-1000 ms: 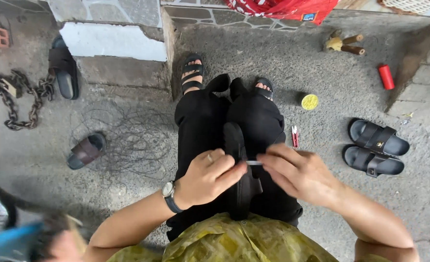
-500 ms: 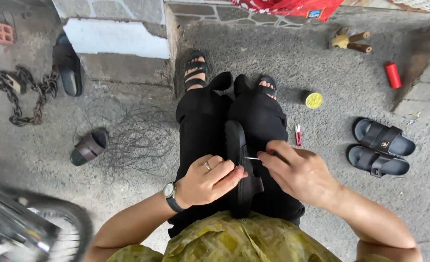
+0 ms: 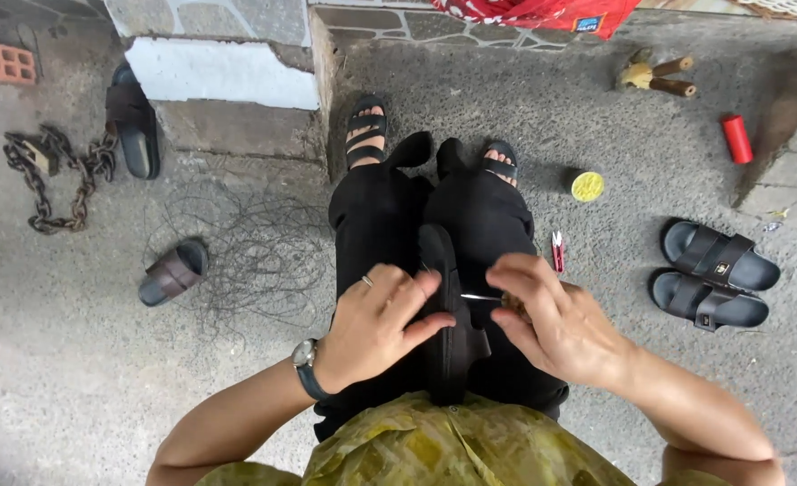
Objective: Hand-sewing the sole of a black shoe using a cobbler's awl and thread.
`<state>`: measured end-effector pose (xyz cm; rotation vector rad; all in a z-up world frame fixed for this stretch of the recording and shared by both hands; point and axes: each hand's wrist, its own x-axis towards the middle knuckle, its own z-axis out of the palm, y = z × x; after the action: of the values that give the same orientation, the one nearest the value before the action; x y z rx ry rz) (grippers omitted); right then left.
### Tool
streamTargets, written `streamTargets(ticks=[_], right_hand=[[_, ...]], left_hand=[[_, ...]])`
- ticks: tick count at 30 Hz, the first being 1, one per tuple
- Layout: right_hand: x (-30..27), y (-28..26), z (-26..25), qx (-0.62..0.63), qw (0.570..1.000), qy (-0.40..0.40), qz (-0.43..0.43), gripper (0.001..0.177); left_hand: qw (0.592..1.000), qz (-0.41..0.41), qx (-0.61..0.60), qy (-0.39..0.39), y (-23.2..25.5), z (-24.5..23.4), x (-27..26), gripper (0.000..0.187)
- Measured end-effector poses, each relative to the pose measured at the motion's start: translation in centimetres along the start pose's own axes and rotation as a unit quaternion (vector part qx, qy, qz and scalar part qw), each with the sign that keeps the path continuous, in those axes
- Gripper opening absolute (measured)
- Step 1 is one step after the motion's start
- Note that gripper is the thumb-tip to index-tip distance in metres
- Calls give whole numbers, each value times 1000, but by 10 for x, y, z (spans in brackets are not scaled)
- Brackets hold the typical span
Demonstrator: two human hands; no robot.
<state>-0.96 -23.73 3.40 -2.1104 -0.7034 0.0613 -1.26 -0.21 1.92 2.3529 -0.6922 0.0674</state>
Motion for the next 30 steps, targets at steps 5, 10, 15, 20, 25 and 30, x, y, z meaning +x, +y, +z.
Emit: streamTargets(ticks=[5,10,15,20,25,30], right_hand=[[-10,-1,9,-134,991,7,-10,15],[-3,-8,4,75,996,-39,37,15],[-20,-17,-31,570,788,176,151,41],[6,0,-1,60,998,-11,-18,54],[12,4,3,126,992,15,6,14],[28,10,10,204,978,13,35,18]], left_hand=[[994,-49,-96,13,1,2,-3,53],[988,-100,-114,-21,1,0,-5,59],[984,-112,-4,-138,4,-9,-2,58],[971,-103,-171,-128,-4,-6,-1,30],[867,-154,-468,-71,-9,-38,31,27],[808,-213,-540,-104,-31,-29,80,54]])
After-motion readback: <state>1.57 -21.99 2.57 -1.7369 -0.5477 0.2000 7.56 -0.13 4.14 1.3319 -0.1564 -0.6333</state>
